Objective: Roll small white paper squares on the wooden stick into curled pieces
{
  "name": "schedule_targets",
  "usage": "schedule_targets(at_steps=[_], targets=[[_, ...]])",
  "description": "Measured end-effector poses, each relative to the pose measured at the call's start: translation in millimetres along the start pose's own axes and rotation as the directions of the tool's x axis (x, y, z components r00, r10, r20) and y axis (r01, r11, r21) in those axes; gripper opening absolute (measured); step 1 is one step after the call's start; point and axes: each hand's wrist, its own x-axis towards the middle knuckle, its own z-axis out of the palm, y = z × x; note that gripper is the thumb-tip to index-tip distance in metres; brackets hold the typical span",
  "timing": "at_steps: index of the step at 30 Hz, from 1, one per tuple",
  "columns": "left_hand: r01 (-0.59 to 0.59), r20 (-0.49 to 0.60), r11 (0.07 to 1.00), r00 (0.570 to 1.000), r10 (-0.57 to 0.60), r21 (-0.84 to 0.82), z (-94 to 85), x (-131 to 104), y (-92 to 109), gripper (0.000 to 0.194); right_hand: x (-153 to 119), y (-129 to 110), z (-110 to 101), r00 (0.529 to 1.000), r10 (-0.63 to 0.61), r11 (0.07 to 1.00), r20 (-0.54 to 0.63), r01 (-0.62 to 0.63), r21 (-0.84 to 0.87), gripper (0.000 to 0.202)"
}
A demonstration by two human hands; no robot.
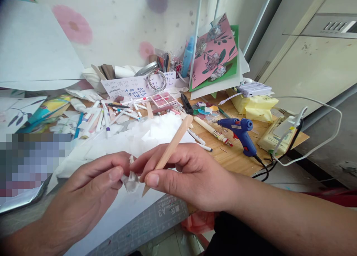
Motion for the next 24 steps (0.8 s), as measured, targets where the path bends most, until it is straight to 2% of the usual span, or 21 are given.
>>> schedule_targets(at_steps=[5,12,18,24], targets=[[0.045,-0.028,0.998,0.999,-0.046,-0.032,2.4,2.2,-1.4,0.023,-0.3,0.6,0.2,1.0,-0.009,0.998,0.012,0.009,-0.068,0.01],[0.1,-0.051,0.994,0.993,-0.103,-0.054,2.8,2.9,-0.8,0.021,0.9,1.0,-1.3,1.0,-0.002,0.999,0.009,0.002,-0.05,0.011],[0.14,-0.052,0.988,0.988,-0.144,-0.072,3.3,2.6,-0.2,0.019,2.4,3.4,3.1,0.996,-0.087,0.995,-0.034,0.084,-0.061,0.019],[0.147,-0.041,0.986,0.988,-0.151,-0.082,4.5,3.1,-2.1,0.016,4.3,2.9,7.8,0.982,-0.169,0.968,-0.084,0.15,-0.201,0.016]])
